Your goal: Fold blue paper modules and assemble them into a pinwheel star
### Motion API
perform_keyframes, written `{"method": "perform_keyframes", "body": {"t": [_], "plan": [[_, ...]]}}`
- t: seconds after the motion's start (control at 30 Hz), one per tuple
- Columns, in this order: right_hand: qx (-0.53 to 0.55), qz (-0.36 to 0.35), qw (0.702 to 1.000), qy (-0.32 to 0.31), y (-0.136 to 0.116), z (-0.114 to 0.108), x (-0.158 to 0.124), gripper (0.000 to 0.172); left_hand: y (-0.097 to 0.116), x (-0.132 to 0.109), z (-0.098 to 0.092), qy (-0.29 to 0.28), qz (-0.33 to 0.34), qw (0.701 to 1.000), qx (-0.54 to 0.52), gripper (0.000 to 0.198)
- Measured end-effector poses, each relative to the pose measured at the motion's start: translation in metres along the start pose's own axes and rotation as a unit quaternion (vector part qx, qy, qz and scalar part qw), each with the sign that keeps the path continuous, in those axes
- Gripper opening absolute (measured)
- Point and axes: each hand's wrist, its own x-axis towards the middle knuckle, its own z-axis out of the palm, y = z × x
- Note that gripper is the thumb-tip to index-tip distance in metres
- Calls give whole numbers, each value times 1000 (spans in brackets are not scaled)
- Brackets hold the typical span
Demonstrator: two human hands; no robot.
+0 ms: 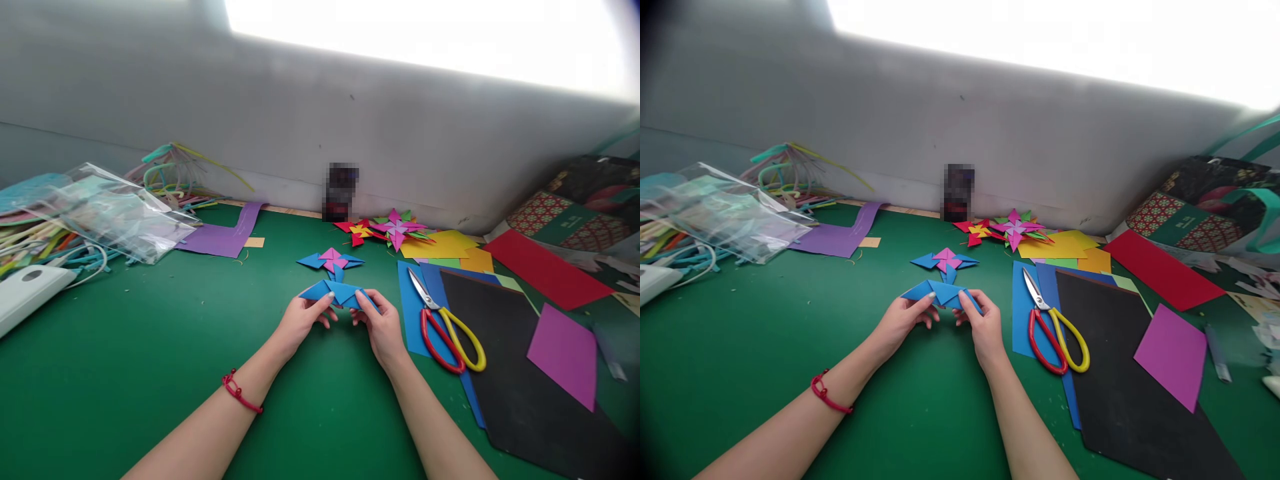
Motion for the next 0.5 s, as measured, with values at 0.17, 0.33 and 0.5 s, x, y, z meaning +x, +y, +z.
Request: {"method": "perform_keyframes", "body": {"t": [0.17, 0.33, 0.5], "plan": [[55, 34, 996, -66, -13, 3, -4, 52, 0, -1, -3, 34, 21, 999, -24, 26], [91, 77, 987, -108, -22, 5, -7, 50, 3, -1, -4, 50, 21, 997, -53, 24], [99, 72, 978, -171, -23, 7, -12, 50, 0, 1, -5, 62, 20, 994, -90, 22]]}}
